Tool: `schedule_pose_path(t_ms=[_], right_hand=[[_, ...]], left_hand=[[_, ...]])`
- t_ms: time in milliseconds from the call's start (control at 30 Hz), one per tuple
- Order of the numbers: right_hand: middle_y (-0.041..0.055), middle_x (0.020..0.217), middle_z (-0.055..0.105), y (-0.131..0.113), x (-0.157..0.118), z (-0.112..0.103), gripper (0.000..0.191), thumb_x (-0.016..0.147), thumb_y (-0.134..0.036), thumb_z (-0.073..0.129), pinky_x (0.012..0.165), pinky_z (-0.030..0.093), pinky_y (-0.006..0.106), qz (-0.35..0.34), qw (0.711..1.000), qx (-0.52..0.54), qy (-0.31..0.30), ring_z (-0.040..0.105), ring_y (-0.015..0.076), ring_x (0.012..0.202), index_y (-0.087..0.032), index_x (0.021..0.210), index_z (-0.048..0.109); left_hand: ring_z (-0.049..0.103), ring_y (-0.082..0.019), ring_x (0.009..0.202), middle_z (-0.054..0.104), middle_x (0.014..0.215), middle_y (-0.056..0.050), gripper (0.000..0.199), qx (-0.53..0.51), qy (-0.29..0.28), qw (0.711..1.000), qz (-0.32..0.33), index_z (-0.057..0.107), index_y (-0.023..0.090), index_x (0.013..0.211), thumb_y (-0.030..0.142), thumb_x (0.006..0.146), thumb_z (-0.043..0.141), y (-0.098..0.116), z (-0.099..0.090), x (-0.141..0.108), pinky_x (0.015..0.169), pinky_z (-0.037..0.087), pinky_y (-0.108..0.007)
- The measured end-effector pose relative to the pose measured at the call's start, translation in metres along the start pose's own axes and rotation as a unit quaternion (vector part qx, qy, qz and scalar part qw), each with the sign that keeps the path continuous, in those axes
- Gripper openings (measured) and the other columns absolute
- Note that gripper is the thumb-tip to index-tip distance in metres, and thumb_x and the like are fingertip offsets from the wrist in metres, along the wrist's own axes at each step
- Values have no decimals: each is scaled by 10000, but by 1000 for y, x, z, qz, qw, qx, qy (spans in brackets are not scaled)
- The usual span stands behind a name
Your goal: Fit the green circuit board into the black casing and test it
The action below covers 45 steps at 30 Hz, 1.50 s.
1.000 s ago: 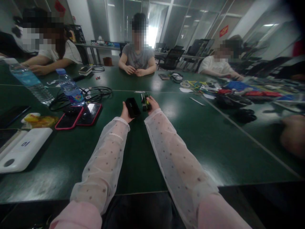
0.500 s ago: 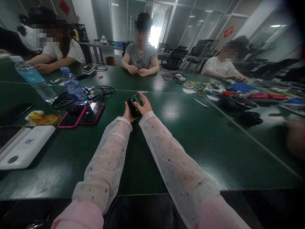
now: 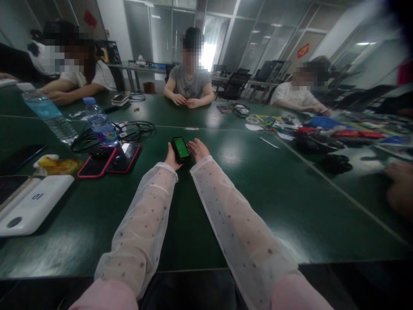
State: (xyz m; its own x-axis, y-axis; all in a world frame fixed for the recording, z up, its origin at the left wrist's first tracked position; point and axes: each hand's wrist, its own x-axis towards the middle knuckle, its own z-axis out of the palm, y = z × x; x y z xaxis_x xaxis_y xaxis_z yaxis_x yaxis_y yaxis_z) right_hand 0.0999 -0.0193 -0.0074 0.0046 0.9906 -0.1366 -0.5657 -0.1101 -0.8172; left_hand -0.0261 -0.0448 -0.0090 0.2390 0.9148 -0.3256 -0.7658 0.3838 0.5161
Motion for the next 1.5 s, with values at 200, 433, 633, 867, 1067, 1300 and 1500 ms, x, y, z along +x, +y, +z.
schedule_pose_path(t_ms=[200,433,633,867,1067,1300,1500], right_hand=[[63,927,684,-1,4,-33,215,951,-360,345,711,585,334,115,982,143,-45,684,157,872,-219,1026,488],[59,880,691,2,7,-32,273,970,-341,283,670,595,305,120,982,128,-65,691,152,846,-213,990,523],[79,908,687,6,10,-36,264,963,-333,308,715,587,281,113,982,131,-73,691,149,865,-193,988,530],[89,924,685,5,11,-35,273,966,-322,303,736,583,295,124,981,138,-63,686,157,873,-183,1000,536],[84,953,683,3,8,-33,273,967,-320,308,769,582,326,131,980,138,-60,682,164,891,-191,1026,540],[91,961,677,3,7,-33,274,967,-321,310,791,577,327,127,981,131,-68,678,165,908,-184,1021,541],[86,926,674,2,6,-31,275,969,-322,304,747,583,289,124,982,125,-64,683,157,880,-179,984,539]], left_hand=[[623,-176,663,664,747,-89,769,-2,-16,1000,-6,584,91,1173,689,866,213,2,1,-3,649,505,-284],[611,-173,643,647,737,-93,755,3,-22,1000,-20,572,87,1181,678,872,218,3,3,-8,622,499,-291],[604,-172,635,642,734,-89,722,1,-19,1000,-24,573,107,1177,666,879,227,3,7,-11,613,498,-296],[601,-164,649,638,751,-94,737,-5,-30,999,-19,566,80,1177,673,872,251,2,4,-10,636,500,-292],[603,-165,654,633,752,-87,752,3,-29,999,-14,563,80,1182,683,868,245,2,2,-7,623,493,-292],[597,-169,669,635,755,-89,758,17,-29,999,-20,576,81,1168,699,852,272,3,1,-4,640,491,-298],[593,-168,680,635,762,-91,768,32,-22,999,-21,583,87,1163,712,843,270,3,1,-4,647,489,-293]])
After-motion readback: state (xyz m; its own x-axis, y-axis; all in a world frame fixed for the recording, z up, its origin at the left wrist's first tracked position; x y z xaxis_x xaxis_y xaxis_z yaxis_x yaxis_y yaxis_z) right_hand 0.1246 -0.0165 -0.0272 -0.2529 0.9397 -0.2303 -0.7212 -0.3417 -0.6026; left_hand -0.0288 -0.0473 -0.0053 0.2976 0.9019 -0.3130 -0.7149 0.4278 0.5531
